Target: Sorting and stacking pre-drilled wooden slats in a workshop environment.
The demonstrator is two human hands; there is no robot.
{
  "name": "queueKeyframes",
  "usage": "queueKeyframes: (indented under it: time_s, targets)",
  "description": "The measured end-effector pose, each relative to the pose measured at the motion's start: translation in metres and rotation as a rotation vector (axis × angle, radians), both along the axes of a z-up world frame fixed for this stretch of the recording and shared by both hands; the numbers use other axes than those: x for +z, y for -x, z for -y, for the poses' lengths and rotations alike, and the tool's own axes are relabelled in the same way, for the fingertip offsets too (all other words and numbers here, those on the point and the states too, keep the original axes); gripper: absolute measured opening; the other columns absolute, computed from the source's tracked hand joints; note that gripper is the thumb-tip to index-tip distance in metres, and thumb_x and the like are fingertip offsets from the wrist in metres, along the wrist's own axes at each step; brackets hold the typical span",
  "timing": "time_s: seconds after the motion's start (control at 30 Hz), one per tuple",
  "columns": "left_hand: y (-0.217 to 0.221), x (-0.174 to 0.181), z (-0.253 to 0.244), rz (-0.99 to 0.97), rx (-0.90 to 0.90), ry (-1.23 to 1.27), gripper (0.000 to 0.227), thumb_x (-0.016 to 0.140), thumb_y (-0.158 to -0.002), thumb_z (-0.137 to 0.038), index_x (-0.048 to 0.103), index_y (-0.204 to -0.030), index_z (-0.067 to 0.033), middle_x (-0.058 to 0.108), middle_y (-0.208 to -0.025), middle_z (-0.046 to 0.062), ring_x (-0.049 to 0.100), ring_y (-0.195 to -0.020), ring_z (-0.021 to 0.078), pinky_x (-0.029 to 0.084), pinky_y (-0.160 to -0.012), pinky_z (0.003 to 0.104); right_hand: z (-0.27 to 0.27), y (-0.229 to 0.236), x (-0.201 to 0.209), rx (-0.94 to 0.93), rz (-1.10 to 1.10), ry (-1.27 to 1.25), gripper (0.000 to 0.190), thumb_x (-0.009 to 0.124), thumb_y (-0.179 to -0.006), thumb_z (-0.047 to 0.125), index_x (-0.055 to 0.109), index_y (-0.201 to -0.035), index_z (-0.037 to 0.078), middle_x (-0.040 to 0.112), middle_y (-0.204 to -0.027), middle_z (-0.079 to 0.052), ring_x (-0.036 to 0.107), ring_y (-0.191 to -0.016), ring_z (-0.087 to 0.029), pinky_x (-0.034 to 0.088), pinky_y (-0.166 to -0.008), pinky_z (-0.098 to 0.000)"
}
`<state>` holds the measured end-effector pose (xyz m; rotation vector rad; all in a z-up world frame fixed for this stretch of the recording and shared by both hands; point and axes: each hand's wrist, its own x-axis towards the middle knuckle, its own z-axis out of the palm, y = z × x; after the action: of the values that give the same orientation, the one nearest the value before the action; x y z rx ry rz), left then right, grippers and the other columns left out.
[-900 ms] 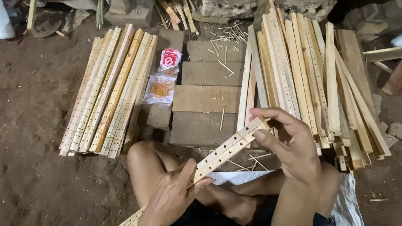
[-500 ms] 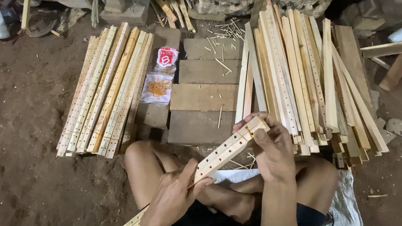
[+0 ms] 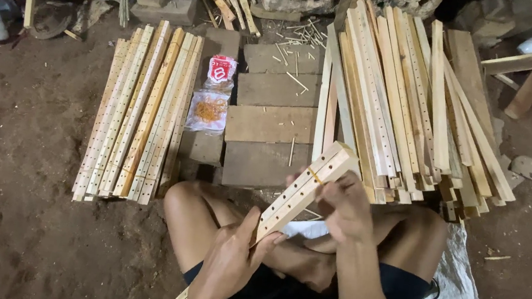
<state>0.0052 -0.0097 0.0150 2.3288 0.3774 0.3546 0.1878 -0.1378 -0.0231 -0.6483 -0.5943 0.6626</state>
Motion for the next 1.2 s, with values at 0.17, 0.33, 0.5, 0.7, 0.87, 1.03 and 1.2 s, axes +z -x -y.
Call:
queueKeyframes:
  time_s: [0.17, 0.33, 0.5, 0.7, 0.87, 1.03, 1.2]
  targets:
    - [0.0, 0.0, -0.001, -0.008, 0.008, -0.035, 0.037, 0.073, -0.092, -0.036, 0.06, -0.105, -0.0033, 0.073, -0.064, 0.014, 0.067, -0.044, 0.0303, 0.048, -0.042, 0.041, 0.002, 0.007, 0.005, 0.088, -0.039, -0.025, 0.047, 0.087, -0.082, 0.015, 0.069, -0.122, 0.0, 0.073, -0.117, -0.019, 0.072, -0.11, -0.035, 0.06, -0.096, -0.0475]
    - [0.002, 0.002, 0.002, -0.008, -0.03, -0.026, 0.036, 0.075, -0.091, -0.032, 0.061, -0.104, -0.0019, 0.074, -0.064, 0.015, 0.067, -0.042, 0.0296, 0.049, -0.04, 0.041, -0.003, 0.004, 0.008, 0.003, 0.056, -0.181, 0.033, 0.084, -0.092, 0.026, 0.074, -0.119, 0.009, 0.076, -0.115, -0.008, 0.071, -0.111, -0.026, 0.052, -0.109, -0.049]
    - [0.003, -0.008, -0.001, -0.02, -0.008, -0.055, 0.037, 0.074, -0.091, -0.035, 0.06, -0.107, -0.004, 0.071, -0.059, 0.013, 0.067, -0.043, 0.0311, 0.048, -0.041, 0.041, 0.002, 0.007, -0.015, -0.018, -0.032, -0.001, 0.042, 0.087, -0.085, 0.02, 0.07, -0.115, -0.006, 0.077, -0.098, -0.02, 0.076, -0.097, -0.036, 0.067, -0.081, -0.0456]
    - [0.003, -0.003, 0.004, -0.057, 0.011, 0.014, 0.036, 0.074, -0.091, -0.031, 0.061, -0.107, -0.0014, 0.075, -0.066, 0.017, 0.07, -0.045, 0.0327, 0.052, -0.044, 0.043, 0.003, 0.004, -0.02, -0.017, -0.027, -0.015, 0.031, 0.088, -0.082, 0.014, 0.076, -0.107, 0.001, 0.077, -0.107, -0.016, 0.075, -0.099, -0.038, 0.066, -0.084, -0.0501]
    - [-0.002, 0.008, 0.007, -0.116, 0.034, 0.018, 0.043, 0.07, -0.093, -0.038, 0.059, -0.115, -0.0037, 0.076, -0.071, 0.018, 0.073, -0.05, 0.0356, 0.053, -0.047, 0.046, 0.001, 0.003, -0.017, -0.01, 0.047, -0.015, 0.028, 0.083, -0.085, 0.01, 0.075, -0.111, 0.004, 0.075, -0.114, -0.018, 0.074, -0.105, -0.038, 0.068, -0.081, -0.0457]
    - [-0.012, 0.017, -0.006, -0.06, 0.126, 0.217, 0.051, 0.066, -0.093, -0.032, 0.058, -0.126, 0.0048, 0.081, -0.084, 0.019, 0.079, -0.058, 0.0275, 0.06, -0.046, 0.04, 0.0, 0.031, -0.062, -0.053, 0.122, 0.06, 0.06, 0.087, -0.082, 0.014, 0.064, -0.137, 0.017, 0.059, -0.14, -0.013, 0.059, -0.122, -0.032, 0.052, -0.107, -0.0495]
    - [-0.009, 0.032, -0.042, 0.888, 0.061, 0.536, 0.025, 0.041, -0.115, -0.031, 0.056, -0.122, -0.0128, 0.061, -0.07, -0.003, 0.051, -0.046, 0.004, 0.043, -0.034, 0.019, -0.003, 0.062, 0.001, 0.397, 0.673, 0.473, 0.072, 0.084, -0.075, 0.02, 0.056, -0.139, 0.007, 0.073, -0.123, -0.009, 0.075, -0.098, -0.026, 0.061, -0.093, -0.0461]
